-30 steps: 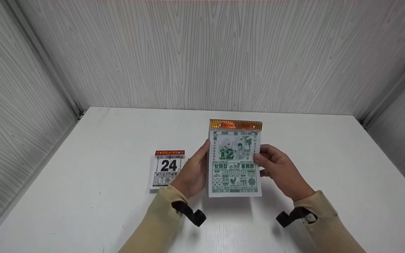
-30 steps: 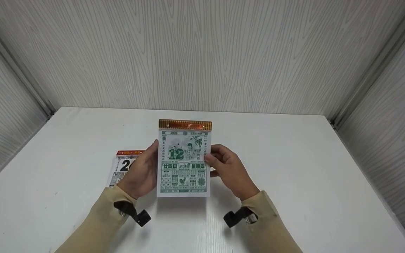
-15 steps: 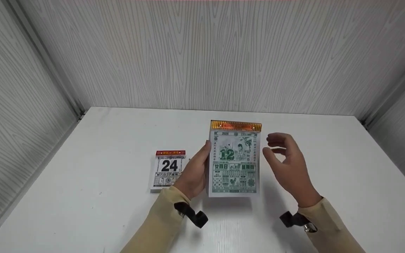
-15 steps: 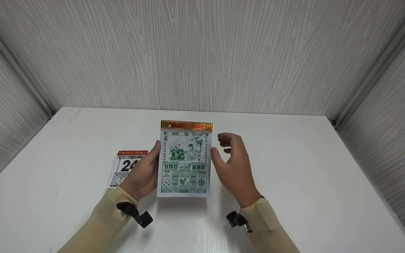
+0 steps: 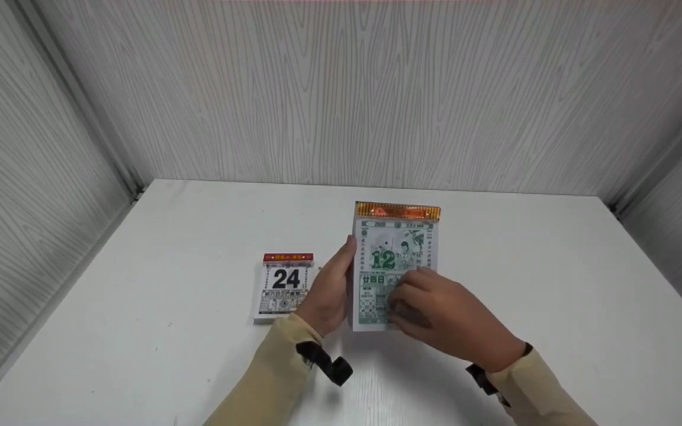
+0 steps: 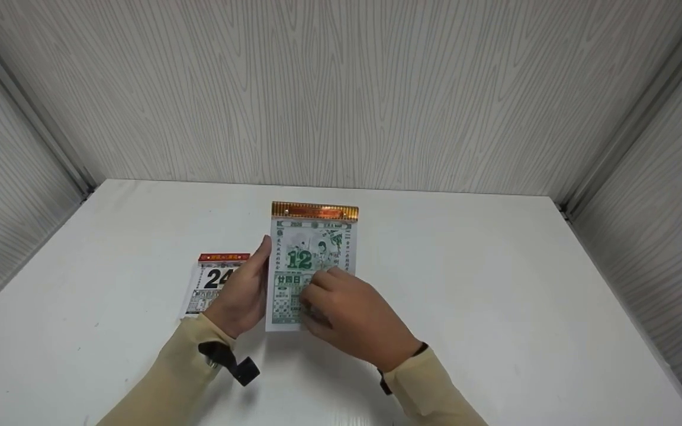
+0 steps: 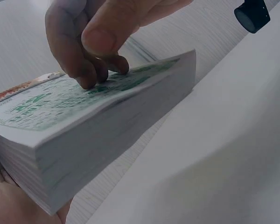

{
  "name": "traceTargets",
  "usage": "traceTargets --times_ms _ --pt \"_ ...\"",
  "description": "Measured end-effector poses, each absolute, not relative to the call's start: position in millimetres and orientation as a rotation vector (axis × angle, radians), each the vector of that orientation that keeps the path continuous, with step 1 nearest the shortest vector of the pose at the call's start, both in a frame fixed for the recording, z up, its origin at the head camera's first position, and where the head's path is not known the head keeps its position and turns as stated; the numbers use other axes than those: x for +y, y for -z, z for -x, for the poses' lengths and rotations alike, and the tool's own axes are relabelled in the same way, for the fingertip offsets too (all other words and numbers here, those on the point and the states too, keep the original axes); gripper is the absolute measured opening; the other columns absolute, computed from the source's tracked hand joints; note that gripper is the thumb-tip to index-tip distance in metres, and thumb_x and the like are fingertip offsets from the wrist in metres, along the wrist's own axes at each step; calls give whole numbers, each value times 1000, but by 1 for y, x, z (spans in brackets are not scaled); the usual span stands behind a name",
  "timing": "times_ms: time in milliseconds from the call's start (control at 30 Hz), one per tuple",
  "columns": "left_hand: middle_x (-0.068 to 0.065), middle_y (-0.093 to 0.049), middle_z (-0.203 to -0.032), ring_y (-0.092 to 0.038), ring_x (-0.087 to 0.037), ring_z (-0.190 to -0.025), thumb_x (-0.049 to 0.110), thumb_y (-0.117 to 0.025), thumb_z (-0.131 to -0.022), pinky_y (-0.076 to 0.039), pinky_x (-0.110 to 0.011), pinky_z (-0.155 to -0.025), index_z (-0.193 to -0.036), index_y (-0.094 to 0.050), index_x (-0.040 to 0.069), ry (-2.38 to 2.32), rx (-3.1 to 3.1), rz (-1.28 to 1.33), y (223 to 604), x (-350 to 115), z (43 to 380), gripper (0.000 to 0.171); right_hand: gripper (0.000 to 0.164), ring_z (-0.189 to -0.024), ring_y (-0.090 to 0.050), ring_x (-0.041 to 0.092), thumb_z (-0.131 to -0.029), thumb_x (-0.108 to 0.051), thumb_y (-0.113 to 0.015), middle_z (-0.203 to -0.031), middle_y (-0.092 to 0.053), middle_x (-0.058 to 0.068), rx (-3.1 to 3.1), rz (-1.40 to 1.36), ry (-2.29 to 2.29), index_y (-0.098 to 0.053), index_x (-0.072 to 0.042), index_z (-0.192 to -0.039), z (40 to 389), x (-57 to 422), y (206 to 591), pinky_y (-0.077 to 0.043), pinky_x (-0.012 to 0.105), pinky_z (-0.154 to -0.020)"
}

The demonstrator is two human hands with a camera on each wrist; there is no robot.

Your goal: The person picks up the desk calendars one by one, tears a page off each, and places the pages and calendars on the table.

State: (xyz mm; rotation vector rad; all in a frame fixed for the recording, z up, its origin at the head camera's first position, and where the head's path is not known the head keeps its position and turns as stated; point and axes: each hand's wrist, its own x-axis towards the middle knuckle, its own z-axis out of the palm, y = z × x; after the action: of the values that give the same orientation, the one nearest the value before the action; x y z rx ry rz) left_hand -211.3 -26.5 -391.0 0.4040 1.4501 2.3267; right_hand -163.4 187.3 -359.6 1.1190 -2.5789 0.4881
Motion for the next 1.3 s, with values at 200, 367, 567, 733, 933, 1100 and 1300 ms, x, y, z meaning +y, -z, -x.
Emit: traceTargets --times_ms 200,367,567,733,933,1100,1300 --pt "-10 -54 -147 -54 -27 -134 57 -26 -110 -42 -46 -113 -159 -38 26 -2329 1447 -419 390 -27 210 60 36 -87 -54 9 -81 -35 -89 -97 -63 -7 -2570 -1136 -324 -71 -17 -107 163 181 361 -54 27 -74" --pt "-10 -55 -147 -56 -28 -133 57 -25 -110 -43 -45 -112 -160 -36 26 -2328 1422 -463 389 -25 209 60 48 -88 -53 11 -78 -44 -91 -96 -60 -8 -2577 -1128 -224 -66 -18 -109 162 179 363 -53 30 -79" --pt "-10 -55 -147 -55 -27 -133 57 -25 -110 -43 -44 -112 -160 -38 25 -2331 1434 -424 389 -26 209 60 33 -84 -52 10 -82 -30 -87 -91 -60 -8 -2521 -1145 -262 -67 -18 -106 162 178 365 -52 28 -73" --pt "-10 -55 -144 -55 -25 -131 56 -25 -110 -43 -42 -110 -158 -40 24 -2355 1426 -367 389 -27 210 59 12 -77 -52 8 -86 -10 -79 -88 -63 -6 -2414 -1146 -450 -75 -15 -96 162 180 362 -51 24 -63" --pt "-8 -53 -148 -51 -23 -138 55 -26 -111 -38 -41 -116 -160 -37 23 -2395 1375 -321 388 -26 212 60 19 -76 -50 5 -83 -4 -85 -87 -56 -8 -2395 -1073 -728 -70 -13 -91 163 184 357 -48 20 -61" --pt "-1 -41 -159 -33 -19 -151 58 -26 -109 -22 -42 -125 -163 -29 24 -2398 1384 -322 390 -24 212 64 20 -75 -52 10 -89 -8 -82 -83 -53 -8 -2461 -1009 -1155 -65 -19 -89 163 190 350 -47 25 -63" --pt "-11 -48 -146 -45 -25 -138 28 -31 -104 -31 -42 -118 -158 -33 14 -2369 1437 -391 393 -24 211 56 18 -72 -50 15 -95 -9 -75 -81 -55 -6 -2365 -824 -1380 -60 -16 -87 162 197 340 -42 28 -63"
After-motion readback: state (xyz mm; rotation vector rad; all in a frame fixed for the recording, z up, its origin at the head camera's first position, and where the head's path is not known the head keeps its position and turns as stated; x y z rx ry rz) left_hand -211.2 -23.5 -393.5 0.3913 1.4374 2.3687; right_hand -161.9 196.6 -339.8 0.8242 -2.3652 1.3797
